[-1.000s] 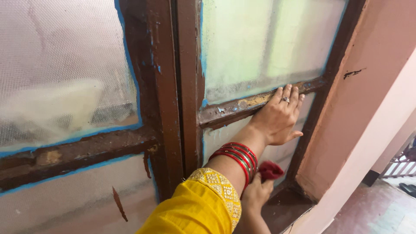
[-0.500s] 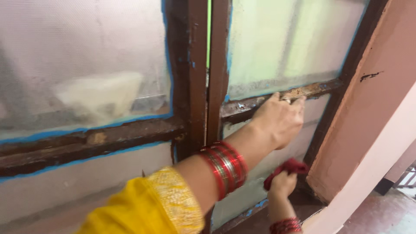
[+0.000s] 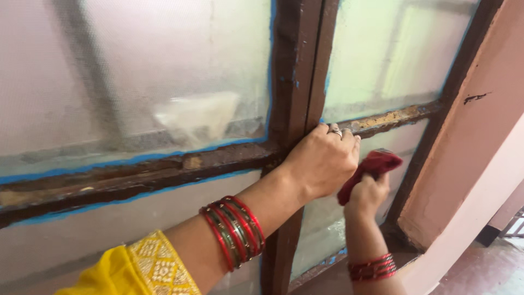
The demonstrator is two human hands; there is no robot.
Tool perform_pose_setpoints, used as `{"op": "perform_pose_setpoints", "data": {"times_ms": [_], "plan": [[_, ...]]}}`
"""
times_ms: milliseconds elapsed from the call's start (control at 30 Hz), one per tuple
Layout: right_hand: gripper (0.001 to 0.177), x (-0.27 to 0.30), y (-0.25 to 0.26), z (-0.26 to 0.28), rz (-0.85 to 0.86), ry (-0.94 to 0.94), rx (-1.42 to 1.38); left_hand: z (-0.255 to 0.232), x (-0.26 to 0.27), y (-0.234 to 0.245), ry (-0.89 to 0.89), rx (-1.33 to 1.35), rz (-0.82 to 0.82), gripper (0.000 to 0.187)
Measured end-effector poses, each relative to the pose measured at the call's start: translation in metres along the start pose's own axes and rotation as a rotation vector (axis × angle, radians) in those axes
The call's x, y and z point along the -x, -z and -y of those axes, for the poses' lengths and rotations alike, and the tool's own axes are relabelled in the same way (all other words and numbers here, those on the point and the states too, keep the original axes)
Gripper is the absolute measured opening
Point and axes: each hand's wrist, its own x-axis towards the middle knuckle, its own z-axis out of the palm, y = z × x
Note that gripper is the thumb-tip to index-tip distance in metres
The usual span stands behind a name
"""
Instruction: The person cleans a window by wiping down the glass panes and window frame using a cloth.
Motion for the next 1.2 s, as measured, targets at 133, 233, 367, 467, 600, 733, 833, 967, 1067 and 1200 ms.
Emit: {"op": "perform_pose_setpoints", "data": {"times_ms": [133, 233, 367, 467, 600, 733, 833, 967, 1067, 1200], "plan": [[0.043, -0.002, 0.029, -0.041, -0.111, -0.010, 0.210, 0.013, 0.020, 0.017, -0.069, 0.027, -0.109, 0.022], [0.044, 0.053, 0.056, -0.070, -0.258, -0.497, 0.435, 0.022, 0.029, 0.024, -0.202, 0.045, -0.032, 0.017], [0.053, 0.126, 0.054, -0.075, -0.232, -0.488, 0.814, 0.024, 0.035, 0.021, -0.233, 0.033, -0.134, 0.017], [0.067, 0.140, 0.027, -0.032, -0.189, -0.501, 0.694, 0.022, 0.037, 0.016, -0.243, -0.002, -0.145, 0.020], [0.065, 0.128, -0.020, 0.045, -0.018, -0.396, 0.153, 0.020, 0.038, 0.009, -0.207, -0.018, -0.150, 0.024], [0.053, 0.149, -0.021, 0.049, 0.059, 0.134, 0.651, 0.016, 0.041, 0.006, -0.164, -0.003, -0.188, 0.027], [0.060, 0.177, 0.020, 0.000, 0.026, 0.098, 0.751, 0.015, 0.042, 0.008, -0.166, 0.021, -0.153, 0.024], [0.056, 0.210, 0.073, -0.062, 0.005, -0.480, 0.909, 0.016, 0.043, 0.008, -0.171, 0.001, -0.121, 0.023], [0.052, 0.196, 0.058, -0.038, -0.045, -0.267, 0.888, 0.017, 0.043, 0.005, -0.171, -0.020, -0.129, 0.025], [0.052, 0.158, -0.007, 0.051, -0.021, -0.071, 0.683, 0.015, 0.044, 0.001, -0.163, 0.016, -0.200, 0.028]]}}
